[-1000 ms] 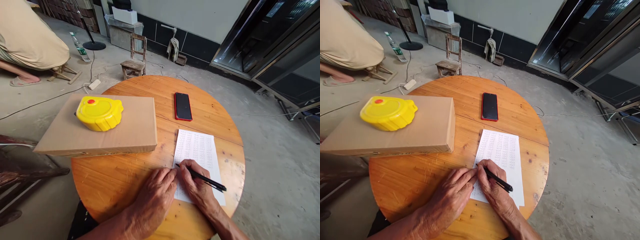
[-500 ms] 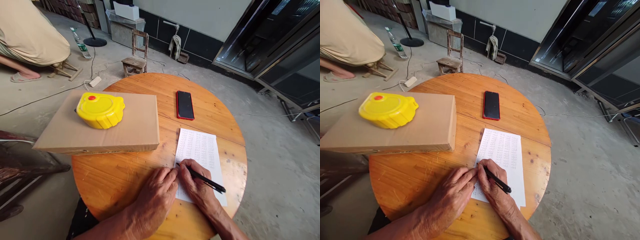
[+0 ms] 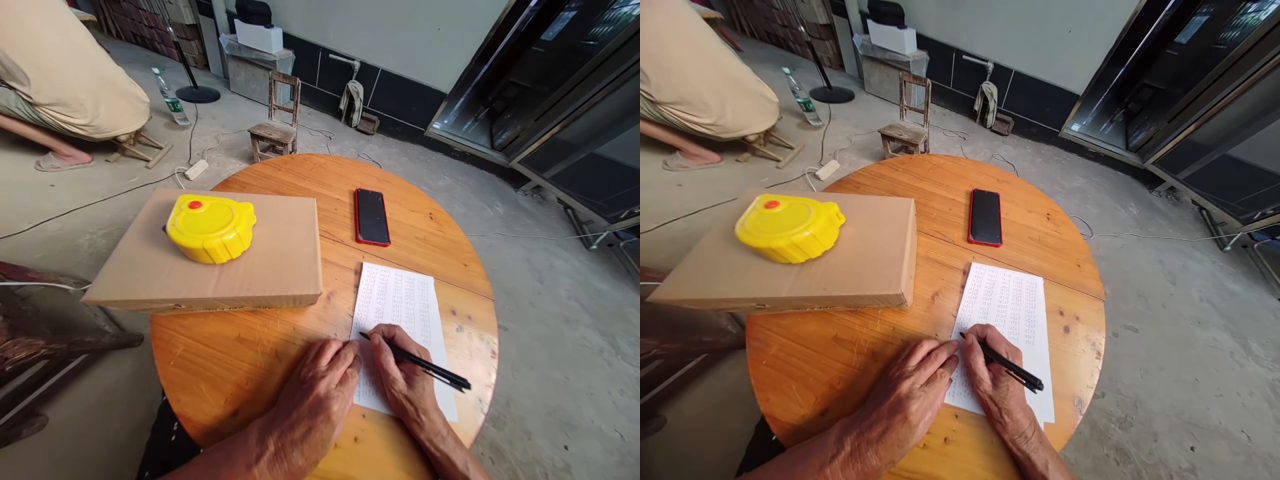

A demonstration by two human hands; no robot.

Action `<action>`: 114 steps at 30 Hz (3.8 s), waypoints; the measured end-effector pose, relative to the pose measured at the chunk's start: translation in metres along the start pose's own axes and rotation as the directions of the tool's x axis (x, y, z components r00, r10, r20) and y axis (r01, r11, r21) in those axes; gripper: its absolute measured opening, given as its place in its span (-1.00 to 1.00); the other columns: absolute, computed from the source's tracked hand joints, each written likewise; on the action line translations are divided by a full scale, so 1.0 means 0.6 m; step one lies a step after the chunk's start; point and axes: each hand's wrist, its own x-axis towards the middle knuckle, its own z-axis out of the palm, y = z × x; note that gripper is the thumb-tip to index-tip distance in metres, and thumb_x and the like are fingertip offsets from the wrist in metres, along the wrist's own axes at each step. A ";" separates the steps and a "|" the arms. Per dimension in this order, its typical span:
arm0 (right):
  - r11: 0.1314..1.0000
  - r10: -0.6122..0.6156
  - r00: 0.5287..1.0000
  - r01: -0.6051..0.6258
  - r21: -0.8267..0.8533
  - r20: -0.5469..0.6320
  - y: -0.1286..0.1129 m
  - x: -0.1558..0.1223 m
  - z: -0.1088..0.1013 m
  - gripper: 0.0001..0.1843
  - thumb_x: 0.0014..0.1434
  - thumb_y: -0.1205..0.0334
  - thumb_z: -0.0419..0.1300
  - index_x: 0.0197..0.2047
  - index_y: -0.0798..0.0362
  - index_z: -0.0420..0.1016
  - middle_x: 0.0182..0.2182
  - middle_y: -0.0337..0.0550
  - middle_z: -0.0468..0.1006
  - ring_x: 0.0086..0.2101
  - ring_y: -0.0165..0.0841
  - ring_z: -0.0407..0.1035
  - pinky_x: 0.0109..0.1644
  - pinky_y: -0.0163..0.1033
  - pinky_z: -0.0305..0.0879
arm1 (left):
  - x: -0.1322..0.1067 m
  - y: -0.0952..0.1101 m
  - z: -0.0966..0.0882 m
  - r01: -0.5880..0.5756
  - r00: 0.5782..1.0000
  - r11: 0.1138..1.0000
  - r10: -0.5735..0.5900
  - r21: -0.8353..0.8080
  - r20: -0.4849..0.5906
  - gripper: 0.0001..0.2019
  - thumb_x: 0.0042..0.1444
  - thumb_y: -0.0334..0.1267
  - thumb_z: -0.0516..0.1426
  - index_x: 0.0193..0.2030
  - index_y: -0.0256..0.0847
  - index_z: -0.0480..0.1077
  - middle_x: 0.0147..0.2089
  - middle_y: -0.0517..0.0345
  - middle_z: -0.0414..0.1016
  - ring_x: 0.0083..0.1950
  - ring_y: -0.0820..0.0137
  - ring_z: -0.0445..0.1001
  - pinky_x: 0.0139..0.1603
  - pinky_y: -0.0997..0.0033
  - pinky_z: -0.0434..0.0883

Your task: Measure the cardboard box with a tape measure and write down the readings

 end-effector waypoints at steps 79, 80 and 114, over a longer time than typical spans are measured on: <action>1.000 0.007 0.999 -0.008 -0.018 -0.037 -0.007 0.000 0.000 -0.76 0.27 0.21 0.13 -0.43 0.05 0.47 -0.63 -0.33 0.40 -0.62 -0.46 0.24 -0.56 -0.41 0.22 | 0.002 -0.003 0.005 0.006 1.000 1.000 -0.006 0.007 -0.016 -0.65 0.22 -0.52 0.07 0.15 -0.37 0.37 0.14 -0.08 0.49 0.04 0.19 0.42 0.06 0.14 0.47; 1.000 0.005 0.999 -0.006 -0.021 -0.036 -0.008 0.000 0.000 -0.76 0.27 0.21 0.13 -0.43 0.06 0.47 -0.63 -0.33 0.40 -0.62 -0.46 0.25 -0.55 -0.41 0.23 | 0.003 -0.003 0.005 0.007 1.000 1.000 -0.007 0.004 -0.019 -0.65 0.22 -0.52 0.07 0.15 -0.37 0.37 0.14 -0.07 0.49 0.05 0.19 0.42 0.07 0.14 0.47; 0.999 0.029 1.000 -0.029 -0.028 0.007 -0.004 0.001 0.005 -0.75 0.29 0.20 0.12 -0.42 0.04 0.45 -0.62 -0.34 0.39 -0.62 -0.47 0.23 -0.56 -0.40 0.19 | 0.002 -0.001 -0.002 0.020 1.000 1.000 -0.020 -0.005 0.009 -0.64 0.24 -0.51 0.06 0.17 -0.37 0.37 0.15 -0.07 0.48 0.04 0.17 0.41 0.09 0.14 0.47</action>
